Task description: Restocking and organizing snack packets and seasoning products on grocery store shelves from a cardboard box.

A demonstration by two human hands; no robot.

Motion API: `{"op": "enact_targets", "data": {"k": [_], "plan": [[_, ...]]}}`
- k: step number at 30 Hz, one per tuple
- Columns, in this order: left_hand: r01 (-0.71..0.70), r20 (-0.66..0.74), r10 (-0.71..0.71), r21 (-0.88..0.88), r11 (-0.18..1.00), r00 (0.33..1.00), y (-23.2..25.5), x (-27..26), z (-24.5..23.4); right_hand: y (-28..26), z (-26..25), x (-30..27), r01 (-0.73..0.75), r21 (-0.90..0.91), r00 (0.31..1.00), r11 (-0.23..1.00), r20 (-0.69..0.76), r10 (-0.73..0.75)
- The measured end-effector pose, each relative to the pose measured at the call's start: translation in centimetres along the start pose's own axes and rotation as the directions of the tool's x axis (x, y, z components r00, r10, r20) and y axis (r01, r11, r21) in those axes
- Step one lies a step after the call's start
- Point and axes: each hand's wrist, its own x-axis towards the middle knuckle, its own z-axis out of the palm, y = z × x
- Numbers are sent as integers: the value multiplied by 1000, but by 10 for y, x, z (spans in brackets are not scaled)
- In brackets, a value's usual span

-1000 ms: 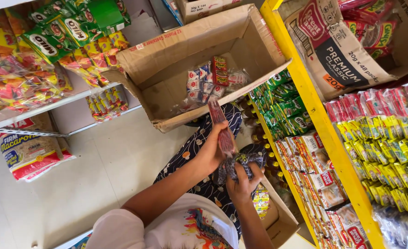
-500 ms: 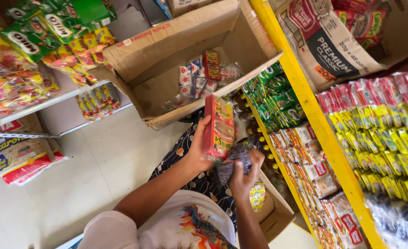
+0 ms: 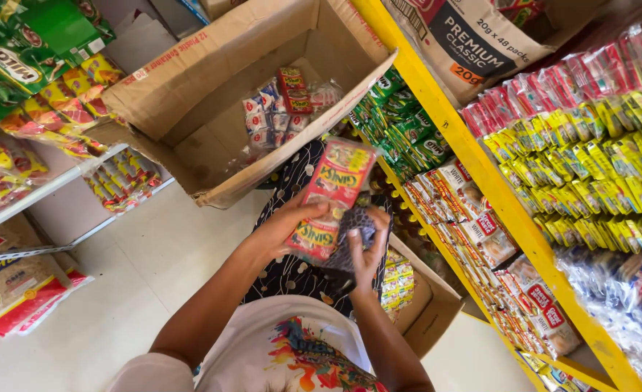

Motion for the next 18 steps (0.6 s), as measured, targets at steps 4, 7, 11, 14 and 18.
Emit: {"op": "enact_targets", "data": {"k": [4, 7, 11, 14, 18], "plan": [[38, 94, -42, 50, 998, 995, 9, -19, 17, -16, 8, 61, -70, 318, 969, 946, -204, 141], [57, 180, -86, 160, 985, 980, 8, -24, 16, -22, 4, 100, -158, 456, 913, 876, -270, 305], [77, 123, -106, 223, 972, 987, 11, -20, 13, -45, 16, 87, -313, 510, 870, 801, -185, 457], [-1, 60, -8, 150, 989, 998, 15, -10, 2, -30, 23, 42, -455, 519, 850, 724, 10, 527], [-135, -80, 148, 147, 980, 986, 39, -2, -18, -60, 23, 25, -350, 474, 891, 808, 434, 131]]}}
